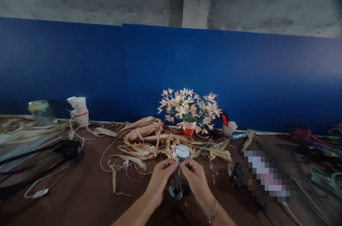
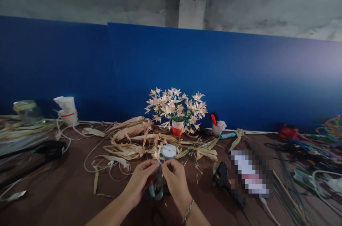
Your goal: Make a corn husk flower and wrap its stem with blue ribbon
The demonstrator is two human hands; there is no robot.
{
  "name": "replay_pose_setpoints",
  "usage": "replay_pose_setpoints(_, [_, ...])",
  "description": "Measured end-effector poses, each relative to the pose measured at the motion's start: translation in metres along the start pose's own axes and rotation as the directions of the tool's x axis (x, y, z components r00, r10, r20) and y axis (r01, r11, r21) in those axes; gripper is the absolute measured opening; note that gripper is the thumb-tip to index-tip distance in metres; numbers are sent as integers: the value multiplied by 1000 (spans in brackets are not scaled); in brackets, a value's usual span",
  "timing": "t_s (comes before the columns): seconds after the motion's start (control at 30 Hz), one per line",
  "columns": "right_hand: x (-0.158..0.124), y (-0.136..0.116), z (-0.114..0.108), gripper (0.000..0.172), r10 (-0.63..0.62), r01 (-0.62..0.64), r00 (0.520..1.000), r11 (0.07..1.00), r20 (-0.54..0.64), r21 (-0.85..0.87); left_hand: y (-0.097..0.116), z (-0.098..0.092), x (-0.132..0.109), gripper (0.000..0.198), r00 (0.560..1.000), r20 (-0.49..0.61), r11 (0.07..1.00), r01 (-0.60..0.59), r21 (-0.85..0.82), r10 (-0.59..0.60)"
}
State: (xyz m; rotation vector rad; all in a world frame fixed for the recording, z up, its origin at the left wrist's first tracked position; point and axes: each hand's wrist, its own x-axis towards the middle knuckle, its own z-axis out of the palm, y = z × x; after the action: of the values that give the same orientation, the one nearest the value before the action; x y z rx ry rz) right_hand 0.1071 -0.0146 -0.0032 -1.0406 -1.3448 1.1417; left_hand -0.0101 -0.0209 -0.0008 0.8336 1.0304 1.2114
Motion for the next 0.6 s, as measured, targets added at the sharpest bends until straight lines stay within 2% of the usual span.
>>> replay_pose_setpoints(0.1, [-4,-4,1,12,-243,216,969,924,-47,-315,-1,0,0,25,1000,-2,1000,-9,-5,9])
replay_pose_setpoints(0.17, [-7,-7,1,12,-349,300,937,846,-31,-441,-2,0,0,25,1000,9,1000,-22,-19,22])
replay_pose_setpoints(0.27, [-10,-8,3,14,-422,356,907,771,-5,-528,-4,1,0,27,999,19,999,-37,-40,38])
replay_pose_setpoints(0.33, [-10,-8,4,15,-434,363,901,756,-1,-545,-5,1,1,27,999,20,998,-44,-40,45])
replay_pose_setpoints(0.4, [-9,-7,3,15,-394,333,919,792,-12,-511,-4,-1,3,26,998,30,998,-58,-27,59])
replay_pose_setpoints(0.47, [-5,-6,1,17,-268,235,963,894,-35,-382,-2,-2,3,26,997,42,997,-72,3,72])
replay_pose_setpoints(0.53, [-1,-4,-2,22,-70,66,997,989,-26,-133,2,-3,3,26,996,63,997,-60,41,57])
replay_pose_setpoints(0.6, [3,-3,-7,22,118,-124,992,983,53,136,6,-2,1,25,994,113,998,-14,67,6])
